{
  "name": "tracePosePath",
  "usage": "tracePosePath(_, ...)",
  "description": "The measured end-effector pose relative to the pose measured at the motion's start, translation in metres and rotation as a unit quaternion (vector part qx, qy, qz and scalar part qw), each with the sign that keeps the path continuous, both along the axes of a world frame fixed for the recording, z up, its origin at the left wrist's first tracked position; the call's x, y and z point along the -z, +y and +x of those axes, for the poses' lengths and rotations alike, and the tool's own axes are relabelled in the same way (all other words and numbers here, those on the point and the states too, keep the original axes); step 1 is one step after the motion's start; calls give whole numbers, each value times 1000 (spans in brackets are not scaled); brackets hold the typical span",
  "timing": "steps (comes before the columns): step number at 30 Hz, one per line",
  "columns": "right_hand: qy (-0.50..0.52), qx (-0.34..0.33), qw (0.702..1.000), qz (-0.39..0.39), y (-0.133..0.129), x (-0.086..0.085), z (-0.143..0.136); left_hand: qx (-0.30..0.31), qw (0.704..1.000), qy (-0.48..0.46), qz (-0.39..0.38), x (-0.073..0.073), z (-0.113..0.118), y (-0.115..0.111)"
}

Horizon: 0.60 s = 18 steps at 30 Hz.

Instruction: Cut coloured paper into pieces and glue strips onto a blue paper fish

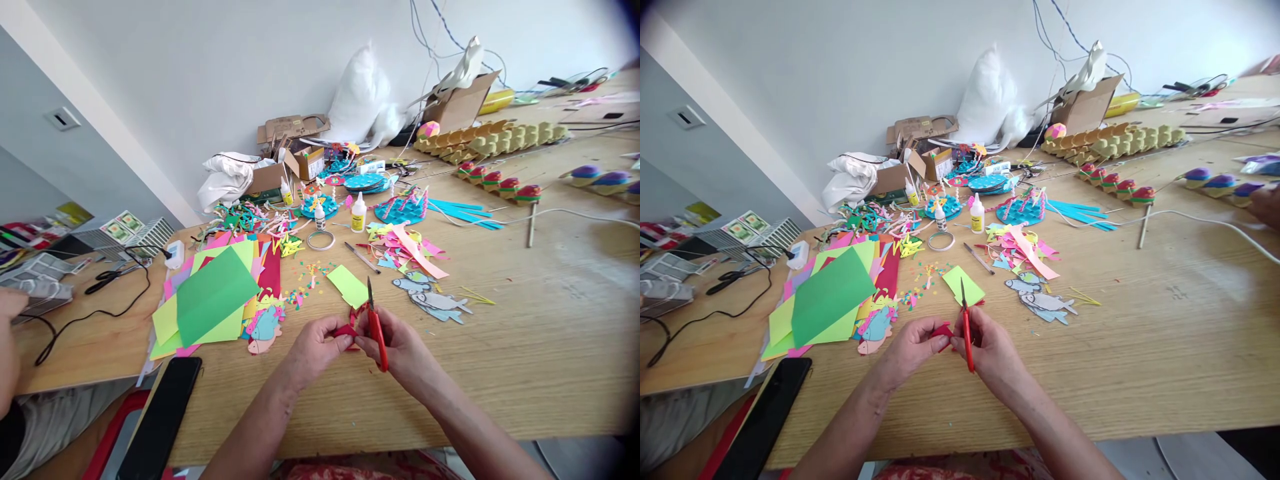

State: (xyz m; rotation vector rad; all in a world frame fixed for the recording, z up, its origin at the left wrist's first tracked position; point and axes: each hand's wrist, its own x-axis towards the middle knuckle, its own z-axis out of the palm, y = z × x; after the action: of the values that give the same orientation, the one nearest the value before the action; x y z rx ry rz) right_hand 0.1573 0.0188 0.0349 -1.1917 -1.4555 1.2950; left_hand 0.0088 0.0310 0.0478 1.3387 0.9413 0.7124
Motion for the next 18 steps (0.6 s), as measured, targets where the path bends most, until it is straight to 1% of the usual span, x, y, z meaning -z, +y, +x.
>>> tracePosePath(3,-42,-6,999,13,-3,-2,4,-17,1000,22,15,-2,-3,1)
tracePosePath(5,-103,-26,994,24,-7,-5,9,-31,998,41,23,-5,-7,3)
tracePosePath(8,-208,-87,974,30,-17,-9,18,-47,997,48,28,-9,-14,6)
tracePosePath(11,-280,-129,951,25,-23,-10,21,-66,996,47,28,-12,-18,9)
tracePosePath(14,-322,-134,937,26,-25,-8,19,-75,996,47,21,-13,-19,10)
tracePosePath(18,-331,-136,933,42,-23,-7,16,-59,997,41,19,-10,-18,9)
